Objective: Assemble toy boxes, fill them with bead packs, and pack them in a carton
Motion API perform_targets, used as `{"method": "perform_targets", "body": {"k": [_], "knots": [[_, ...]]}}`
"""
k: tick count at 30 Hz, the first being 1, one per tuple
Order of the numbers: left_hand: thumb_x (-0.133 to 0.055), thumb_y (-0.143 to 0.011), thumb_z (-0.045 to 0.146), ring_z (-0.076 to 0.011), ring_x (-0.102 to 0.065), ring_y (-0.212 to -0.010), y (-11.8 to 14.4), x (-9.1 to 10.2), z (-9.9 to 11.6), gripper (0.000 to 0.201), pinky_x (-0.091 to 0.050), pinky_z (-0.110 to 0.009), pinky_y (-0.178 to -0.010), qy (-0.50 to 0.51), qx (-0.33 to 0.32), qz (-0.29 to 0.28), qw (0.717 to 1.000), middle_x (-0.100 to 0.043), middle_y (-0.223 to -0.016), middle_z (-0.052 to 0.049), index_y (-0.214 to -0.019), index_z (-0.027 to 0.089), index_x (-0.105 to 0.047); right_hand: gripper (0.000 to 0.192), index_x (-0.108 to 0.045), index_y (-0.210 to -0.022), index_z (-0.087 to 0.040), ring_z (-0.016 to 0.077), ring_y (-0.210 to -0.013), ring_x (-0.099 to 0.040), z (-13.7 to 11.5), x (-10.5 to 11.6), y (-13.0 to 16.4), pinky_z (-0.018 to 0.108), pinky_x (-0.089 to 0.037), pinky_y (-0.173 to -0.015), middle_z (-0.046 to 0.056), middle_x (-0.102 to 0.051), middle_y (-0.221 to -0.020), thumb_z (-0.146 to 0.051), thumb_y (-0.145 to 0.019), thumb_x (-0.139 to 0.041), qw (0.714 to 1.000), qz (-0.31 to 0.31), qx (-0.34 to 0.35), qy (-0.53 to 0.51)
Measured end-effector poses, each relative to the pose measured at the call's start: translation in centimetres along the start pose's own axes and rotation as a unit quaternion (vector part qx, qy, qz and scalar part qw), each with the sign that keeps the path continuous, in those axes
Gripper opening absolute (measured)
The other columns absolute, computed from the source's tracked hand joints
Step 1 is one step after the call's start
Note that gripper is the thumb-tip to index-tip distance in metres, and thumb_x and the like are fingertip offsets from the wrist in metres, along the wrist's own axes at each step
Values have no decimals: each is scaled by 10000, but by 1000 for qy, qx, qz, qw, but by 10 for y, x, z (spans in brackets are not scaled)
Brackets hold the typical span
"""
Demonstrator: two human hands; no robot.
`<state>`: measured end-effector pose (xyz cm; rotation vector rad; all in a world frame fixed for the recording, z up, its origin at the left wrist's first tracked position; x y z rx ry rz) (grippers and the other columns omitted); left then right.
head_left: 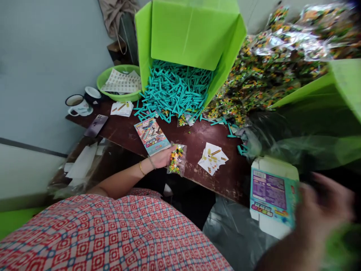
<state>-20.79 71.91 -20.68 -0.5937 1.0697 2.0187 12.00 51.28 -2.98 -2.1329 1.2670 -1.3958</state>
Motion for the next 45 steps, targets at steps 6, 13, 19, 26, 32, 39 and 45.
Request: {"method": "perform_targets", "body": {"k": [6, 13, 19, 26, 32, 39, 45], "knots": [[-732, -901, 200, -169, -735, -761, 11, 16, 31, 103, -564, -262, -768, 40, -84, 35, 995, -804, -930, -92, -968, 122, -737, 362, -698, -1343, -351, 324, -1292, -591, -220, -185, 101, 590, -480, -1110, 97, -669, -1287, -307, -986, -661, 865, -313, 283, -273], [-665, -873, 109, -195, -768, -893, 80, 103, 84, 238, -604, -328, -894, 108, -143, 178, 967, -816, -998, -43, -1091, 166, -742, 365, -762, -1165, -232, 269, -1191, -625, -213, -347, -4, 475, -465, -1109, 111, -735, -1217, -439, -1066, -478, 905, -318, 103, -263], [-588, -820, 71, -228, -766, -927, 100, 123, 82, 342, -582, -387, -987, 183, -152, 193, 952, -807, -936, -72, -1131, 108, -726, 284, -737, -1153, -100, 319, -1211, -547, -175, -453, -48, 561, -291, -1146, 193, -723, -1205, -289, -979, -614, 944, -320, 13, -81], [-669, -794, 68, -227, -706, -1166, 108, 141, 101, 438, -518, -368, -1081, 144, -286, 259, 911, -788, -1114, -37, -1219, 175, -681, 339, -765, -991, -130, 405, -1189, -532, -196, -392, -8, 669, -261, -1081, 201, -710, -966, -366, -1007, -522, 960, -279, -1, -12], [-671, -867, 125, -187, -674, -1213, 60, 113, 94, 387, -478, -322, -1098, 145, -327, 260, 897, -740, -1231, -47, -1241, 197, -602, 404, -717, -1301, -196, 429, -1231, -505, -304, -345, 91, 723, -296, -1091, 217, -664, -1178, -355, -1032, -462, 942, -301, 62, -134], [-750, -853, 267, -216, -682, -1044, 65, 99, 90, 273, -504, -352, -1023, -10, -401, 299, 866, -736, -1068, -51, -1100, 208, -647, 532, -589, -1479, -299, 317, -1507, -404, -262, -318, 86, 583, -332, -1245, 103, -489, -1578, -478, -978, -603, 899, -256, -60, -349], [-793, -871, 342, -307, -608, -1273, 90, 97, 107, 340, -421, -435, -1176, -175, -429, 285, 839, -713, -1239, -129, -1158, 195, -683, 833, -498, -1558, -333, 248, -1243, -651, -226, -352, 107, 474, -508, -1106, 71, -669, -1355, -433, -787, -795, 794, -302, -257, -461]]}}
Point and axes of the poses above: each hand's wrist, its own y-axis away from the middle knuckle, its own x-axis out of the back of the hand, z = x × y, the point moved 9 cm from there along -y, towards the middle knuckle
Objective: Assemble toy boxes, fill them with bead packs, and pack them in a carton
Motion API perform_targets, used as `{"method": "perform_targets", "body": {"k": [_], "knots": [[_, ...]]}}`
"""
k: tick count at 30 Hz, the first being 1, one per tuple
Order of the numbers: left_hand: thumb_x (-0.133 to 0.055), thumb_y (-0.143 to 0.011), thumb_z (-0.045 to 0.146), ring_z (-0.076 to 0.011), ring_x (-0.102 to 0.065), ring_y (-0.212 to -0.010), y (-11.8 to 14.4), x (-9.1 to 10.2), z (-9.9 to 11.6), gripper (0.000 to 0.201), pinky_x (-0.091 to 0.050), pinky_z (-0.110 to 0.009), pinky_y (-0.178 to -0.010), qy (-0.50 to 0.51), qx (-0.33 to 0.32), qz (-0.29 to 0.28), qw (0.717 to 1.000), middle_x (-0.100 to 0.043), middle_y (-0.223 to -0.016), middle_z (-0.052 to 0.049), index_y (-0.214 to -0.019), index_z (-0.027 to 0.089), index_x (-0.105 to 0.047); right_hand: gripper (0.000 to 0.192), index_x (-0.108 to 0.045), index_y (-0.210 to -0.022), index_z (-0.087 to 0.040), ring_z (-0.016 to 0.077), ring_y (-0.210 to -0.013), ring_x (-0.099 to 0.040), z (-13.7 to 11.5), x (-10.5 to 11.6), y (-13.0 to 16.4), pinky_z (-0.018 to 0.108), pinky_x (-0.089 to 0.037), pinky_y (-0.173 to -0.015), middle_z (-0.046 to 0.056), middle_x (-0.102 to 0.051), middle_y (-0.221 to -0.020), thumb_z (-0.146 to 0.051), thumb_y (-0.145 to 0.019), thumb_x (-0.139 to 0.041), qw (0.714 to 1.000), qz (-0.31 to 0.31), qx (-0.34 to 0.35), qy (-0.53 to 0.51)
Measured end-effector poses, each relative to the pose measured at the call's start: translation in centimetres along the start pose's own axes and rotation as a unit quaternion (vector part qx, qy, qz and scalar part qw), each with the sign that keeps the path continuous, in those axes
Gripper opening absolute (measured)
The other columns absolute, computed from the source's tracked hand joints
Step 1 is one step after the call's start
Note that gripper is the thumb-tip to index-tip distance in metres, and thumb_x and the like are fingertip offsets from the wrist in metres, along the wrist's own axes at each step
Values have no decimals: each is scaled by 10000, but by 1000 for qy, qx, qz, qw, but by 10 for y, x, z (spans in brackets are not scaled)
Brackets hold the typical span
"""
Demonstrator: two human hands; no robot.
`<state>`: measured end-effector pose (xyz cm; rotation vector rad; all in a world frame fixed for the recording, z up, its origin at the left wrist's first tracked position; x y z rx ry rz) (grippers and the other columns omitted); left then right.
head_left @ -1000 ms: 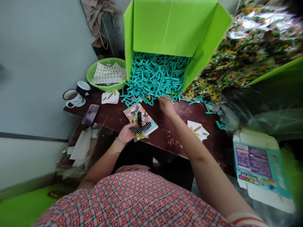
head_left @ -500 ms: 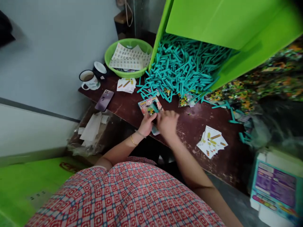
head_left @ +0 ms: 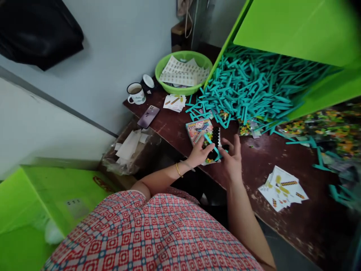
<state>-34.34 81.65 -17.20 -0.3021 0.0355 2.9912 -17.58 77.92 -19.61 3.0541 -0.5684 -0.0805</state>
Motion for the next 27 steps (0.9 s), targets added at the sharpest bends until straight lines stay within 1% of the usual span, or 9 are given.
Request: {"method": "perform_targets", "body": {"k": [2, 5, 11, 13, 15, 18, 20, 23, 27], "knots": [[-778, -893, 364, -322, -576, -1343, -4, 4, -1, 447, -402, -457, -1203, -4, 5, -28, 1000, -665, -1357, -160, -1282, 187, -648, 924, -432, -1603, -315, 247, -1261, -640, 12, -2, -6, 465, -518, -1093, 93, -641, -1406, -460, -765, -794, 1000, 10, -3, 0], [-759, -909, 343, -344, -543, -1403, -14, 0, -14, 591, -380, -494, -1222, -14, 35, -49, 998, -571, -1494, -209, -1435, 168, -554, 668, -639, -1421, -213, 259, -1265, -636, 14, -5, -20, 474, -483, -1135, 125, -674, -1368, -505, -824, -706, 995, 39, 45, 84], [-825, -843, 286, -363, -556, -1377, -38, -1, -16, 508, -346, -505, -1230, -54, 25, -53, 997, -663, -1371, -203, -1311, 163, -670, 412, -793, -1036, -166, 251, -1038, -721, 1, 15, -50, 442, -545, -1022, 128, -787, -1087, -505, -892, -610, 969, 99, 105, 200], [-826, -845, 282, -351, -593, -1329, -50, 37, 1, 463, -391, -483, -1192, -68, 13, -51, 996, -683, -1349, -176, -1280, 187, -704, 389, -798, -984, -155, 256, -986, -728, 6, 44, -57, 445, -558, -995, 131, -792, -1037, -482, -855, -631, 963, 137, 98, 211], [-843, -827, 260, -372, -459, -1468, -66, 115, 28, 464, -339, -479, -1228, -189, -22, 51, 980, -613, -1464, -173, -1265, 187, -708, 390, -800, -952, -143, 270, -960, -730, 17, 83, -59, 460, -563, -984, 141, -797, -1010, -469, -818, -635, 954, 185, 75, 224], [-864, -789, 214, -466, -126, -1603, -82, 238, 55, 750, -208, -594, -1261, -423, 20, 212, 881, -377, -1645, -267, -1458, 92, -551, 412, -799, -908, -137, 297, -956, -732, 43, 130, -56, 489, -557, -997, 153, -802, -990, -485, -754, -643, 946, 224, 27, 233], [-838, -813, 201, -489, -172, -1579, -88, 287, 58, 745, -143, -623, -1268, -483, 71, 229, 842, -379, -1612, -320, -1466, 26, -525, 445, -796, -898, -139, 311, -969, -733, 58, 146, -53, 503, -551, -1012, 156, -802, -988, -518, -716, -651, 948, 227, 10, 225], [-838, -829, 261, -460, -264, -1550, -82, 310, 61, 654, -169, -574, -1279, -449, 89, 235, 858, -464, -1547, -303, -1387, 28, -589, 513, -796, -927, -146, 312, -987, -735, 74, 157, -47, 507, -548, -1032, 149, -800, -1003, -578, -686, -662, 950, 236, 1, 203], [-555, -1009, 571, -338, -562, -1372, -44, 283, 59, 549, -472, -456, -1132, -227, 94, 211, 946, -669, -1348, -206, -1282, 107, -662, 562, -798, -981, -139, 305, -981, -743, 86, 161, -46, 507, -561, -1024, 152, -797, -1033, -599, -683, -679, 953, 244, -9, 180]]}}
Point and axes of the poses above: each hand's wrist, its own y-axis away from the middle knuckle, its own x-axis out of the back of the hand, z = x × y, the point moved 9 cm from there along -y, towards the middle knuckle
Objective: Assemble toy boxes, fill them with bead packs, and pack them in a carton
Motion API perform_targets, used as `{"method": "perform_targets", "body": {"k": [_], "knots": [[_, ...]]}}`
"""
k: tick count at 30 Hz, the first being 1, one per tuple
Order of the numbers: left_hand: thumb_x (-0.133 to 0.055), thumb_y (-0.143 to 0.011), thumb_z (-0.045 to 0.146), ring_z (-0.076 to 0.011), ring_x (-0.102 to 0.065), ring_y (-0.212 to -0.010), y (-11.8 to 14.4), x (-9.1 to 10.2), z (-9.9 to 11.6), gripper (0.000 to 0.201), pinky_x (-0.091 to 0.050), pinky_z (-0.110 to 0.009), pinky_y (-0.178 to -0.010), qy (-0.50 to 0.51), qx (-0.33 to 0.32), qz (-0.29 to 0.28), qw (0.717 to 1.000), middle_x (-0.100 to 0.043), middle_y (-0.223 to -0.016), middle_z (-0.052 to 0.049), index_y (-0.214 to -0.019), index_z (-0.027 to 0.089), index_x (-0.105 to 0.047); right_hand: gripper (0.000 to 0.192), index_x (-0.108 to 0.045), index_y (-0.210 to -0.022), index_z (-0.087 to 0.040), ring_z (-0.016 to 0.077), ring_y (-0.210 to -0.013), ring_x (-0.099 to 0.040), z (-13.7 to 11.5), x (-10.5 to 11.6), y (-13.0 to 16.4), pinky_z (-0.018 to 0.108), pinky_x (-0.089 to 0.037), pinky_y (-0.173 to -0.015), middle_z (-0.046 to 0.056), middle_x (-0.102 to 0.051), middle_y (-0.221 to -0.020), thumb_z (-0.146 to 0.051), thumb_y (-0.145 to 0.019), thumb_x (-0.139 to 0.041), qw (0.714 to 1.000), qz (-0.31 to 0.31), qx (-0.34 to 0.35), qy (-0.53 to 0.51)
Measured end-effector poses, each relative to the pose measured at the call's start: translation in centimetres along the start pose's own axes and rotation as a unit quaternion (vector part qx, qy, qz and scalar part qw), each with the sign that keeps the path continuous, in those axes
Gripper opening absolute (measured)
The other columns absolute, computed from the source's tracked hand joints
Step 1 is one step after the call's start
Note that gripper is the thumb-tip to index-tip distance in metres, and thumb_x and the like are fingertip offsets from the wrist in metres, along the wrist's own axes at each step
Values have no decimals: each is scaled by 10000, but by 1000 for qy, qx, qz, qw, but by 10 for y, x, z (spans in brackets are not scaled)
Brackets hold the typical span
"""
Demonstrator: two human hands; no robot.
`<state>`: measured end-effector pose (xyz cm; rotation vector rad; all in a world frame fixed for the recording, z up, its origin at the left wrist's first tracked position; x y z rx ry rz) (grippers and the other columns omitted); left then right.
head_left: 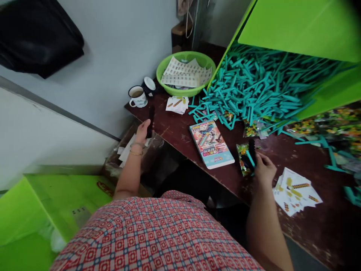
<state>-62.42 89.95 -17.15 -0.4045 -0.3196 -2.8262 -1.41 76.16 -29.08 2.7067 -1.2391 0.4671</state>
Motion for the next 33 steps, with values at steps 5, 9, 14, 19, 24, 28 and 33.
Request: {"method": "perform_targets", "body": {"k": [5, 9, 14, 19, 24, 28, 33], "knots": [[-401, -973, 774, -282, -717, -1127, 76, -49, 11, 761, -615, -386, -913, 414, 103, -149, 892, -745, -1230, -160, -1259, 137, -702, 513, -801, -982, -159, 289, -995, -741, -3, 0, 2, 515, -546, -1051, 118, -797, -1031, -595, -741, -680, 1000, -1, 16, 4], [-463, -961, 758, -288, -737, -1045, 106, -80, 25, 743, -630, -404, -851, 535, 141, -178, 814, -761, -1146, -156, -1286, 131, -693, 501, -804, -967, -153, 288, -962, -741, -13, 1, 8, 515, -562, -1019, 114, -794, -985, -595, -763, -685, 999, 3, 38, 4], [-474, -949, 760, -300, -712, -1094, 117, -104, 29, 731, -622, -428, -898, 550, 142, -193, 800, -747, -1143, -162, -1231, 128, -706, 485, -806, -977, -155, 295, -991, -738, -19, 3, 14, 500, -560, -1012, 125, -796, -1011, -588, -806, -666, 998, 7, 59, 21], [-587, -867, 785, -339, -687, -1177, 130, -121, 25, 735, -604, -453, -959, 518, 160, -212, 813, -735, -1165, -181, -1165, 125, -715, 441, -806, -977, -154, 300, -987, -746, -24, 3, 16, 503, -557, -1007, 129, -798, -1014, -540, -832, -651, 996, 10, 85, 27], [-689, -802, 762, -332, -692, -1158, 139, -129, 28, 725, -602, -471, -963, 524, 139, -252, 802, -744, -1214, -164, -1203, 160, -720, 430, -809, -987, -154, 301, -997, -748, -24, 3, 16, 499, -558, -1009, 127, -801, -1017, -520, -837, -641, 995, 8, 92, 33], [-698, -772, 784, -310, -692, -1139, 138, -131, 25, 763, -605, -465, -969, 514, 124, -268, 805, -732, -1277, -150, -1230, 173, -724, 409, -805, -1002, -156, 294, -993, -749, -22, 4, 15, 498, -559, -1011, 121, -800, -1023, -488, -841, -631, 995, 9, 98, 35], [-701, -734, 825, -362, -656, -1259, 140, -134, 22, 779, -590, -486, -1020, 472, 123, -266, 831, -727, -1297, -155, -1153, 171, -745, 374, -789, -1002, -174, 287, -999, -750, -20, 4, 15, 512, -555, -1024, 109, -794, -1025, -479, -858, -628, 994, 9, 101, 40]]}}
Point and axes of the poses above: each hand's wrist, its own y-axis away from the middle knuckle, its own x-axis out of the back of the hand, z = x × y, the point moved 9 cm from there along -y, towards the middle knuckle
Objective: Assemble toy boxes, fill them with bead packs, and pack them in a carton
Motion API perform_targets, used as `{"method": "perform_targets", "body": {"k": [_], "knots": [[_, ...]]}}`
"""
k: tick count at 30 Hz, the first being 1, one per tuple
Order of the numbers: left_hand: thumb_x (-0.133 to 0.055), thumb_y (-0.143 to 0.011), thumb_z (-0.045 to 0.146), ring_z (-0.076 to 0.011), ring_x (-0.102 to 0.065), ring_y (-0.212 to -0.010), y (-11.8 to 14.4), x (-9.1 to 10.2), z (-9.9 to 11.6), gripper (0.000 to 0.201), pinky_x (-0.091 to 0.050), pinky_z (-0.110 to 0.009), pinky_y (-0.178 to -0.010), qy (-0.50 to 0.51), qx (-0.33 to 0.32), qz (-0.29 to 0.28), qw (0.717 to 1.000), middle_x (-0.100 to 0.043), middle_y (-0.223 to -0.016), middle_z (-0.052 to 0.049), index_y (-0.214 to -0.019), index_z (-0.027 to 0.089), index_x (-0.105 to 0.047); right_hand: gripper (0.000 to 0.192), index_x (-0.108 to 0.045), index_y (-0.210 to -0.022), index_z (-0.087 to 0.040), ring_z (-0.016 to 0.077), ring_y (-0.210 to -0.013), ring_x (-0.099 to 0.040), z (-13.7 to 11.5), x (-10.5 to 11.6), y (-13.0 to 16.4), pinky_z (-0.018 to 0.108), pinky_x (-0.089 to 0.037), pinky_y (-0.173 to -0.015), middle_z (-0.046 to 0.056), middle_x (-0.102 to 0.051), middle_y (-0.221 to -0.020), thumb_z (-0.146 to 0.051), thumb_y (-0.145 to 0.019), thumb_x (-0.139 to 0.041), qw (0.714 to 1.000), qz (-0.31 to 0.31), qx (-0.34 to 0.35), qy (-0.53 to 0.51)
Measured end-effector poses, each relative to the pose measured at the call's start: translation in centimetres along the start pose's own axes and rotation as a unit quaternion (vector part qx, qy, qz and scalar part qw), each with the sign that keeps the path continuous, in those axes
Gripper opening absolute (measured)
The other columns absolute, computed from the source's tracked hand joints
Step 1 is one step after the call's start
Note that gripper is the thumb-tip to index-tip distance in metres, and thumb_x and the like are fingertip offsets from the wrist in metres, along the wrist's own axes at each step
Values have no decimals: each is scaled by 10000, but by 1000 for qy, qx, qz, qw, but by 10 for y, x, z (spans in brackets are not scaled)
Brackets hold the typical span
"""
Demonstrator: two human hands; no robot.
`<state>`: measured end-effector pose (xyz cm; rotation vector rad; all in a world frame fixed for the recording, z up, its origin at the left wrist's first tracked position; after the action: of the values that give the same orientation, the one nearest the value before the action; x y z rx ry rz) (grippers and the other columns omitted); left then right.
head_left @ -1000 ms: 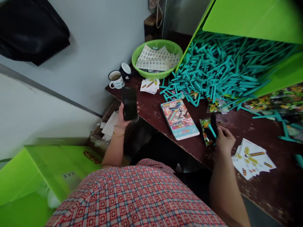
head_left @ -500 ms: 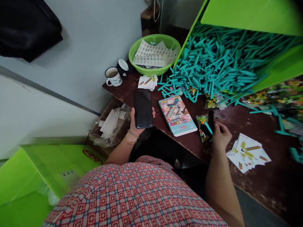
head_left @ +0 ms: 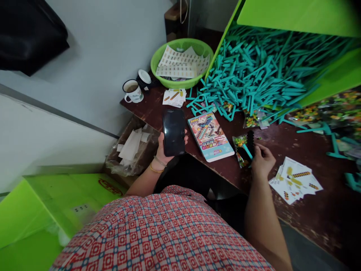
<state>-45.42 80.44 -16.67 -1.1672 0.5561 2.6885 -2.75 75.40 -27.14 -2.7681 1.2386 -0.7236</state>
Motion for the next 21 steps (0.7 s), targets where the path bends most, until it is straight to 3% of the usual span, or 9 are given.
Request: {"method": "perform_targets", "body": {"k": [4, 11, 21], "knots": [[-716, -746, 811, -380, -627, -1334, 2, -7, -7, 771, -571, -487, -1063, 21, 32, 13, 999, -744, -1266, -155, -1186, 178, -738, 400, -785, -1003, -164, 283, -996, -743, 0, -1, 0, 513, -559, -1018, 121, -783, -1027, -506, -882, -618, 1000, -4, 2, 9], [-535, -904, 786, -368, -648, -1318, 4, -9, -15, 830, -518, -521, -1131, 109, 85, 43, 989, -722, -1334, -198, -1382, 115, -641, 411, -784, -999, -163, 283, -988, -741, -1, -1, 0, 521, -557, -1022, 120, -782, -1025, -517, -875, -618, 1000, -5, 3, 6], [-596, -840, 824, -397, -636, -1315, 3, -12, -18, 864, -536, -533, -1094, 76, 83, 13, 994, -713, -1346, -199, -1350, 129, -653, 437, -796, -992, -160, 293, -995, -743, -8, 1, 2, 493, -566, -1005, 122, -792, -1022, -540, -860, -626, 1000, 3, -3, 12]]}}
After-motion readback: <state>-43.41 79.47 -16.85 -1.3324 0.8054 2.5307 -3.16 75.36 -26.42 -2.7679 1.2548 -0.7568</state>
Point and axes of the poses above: each hand's wrist, its own y-axis away from the middle knuckle, its own x-axis out of the back of the hand, z = x × y, the point moved 9 cm from there along -y, towards the middle knuckle
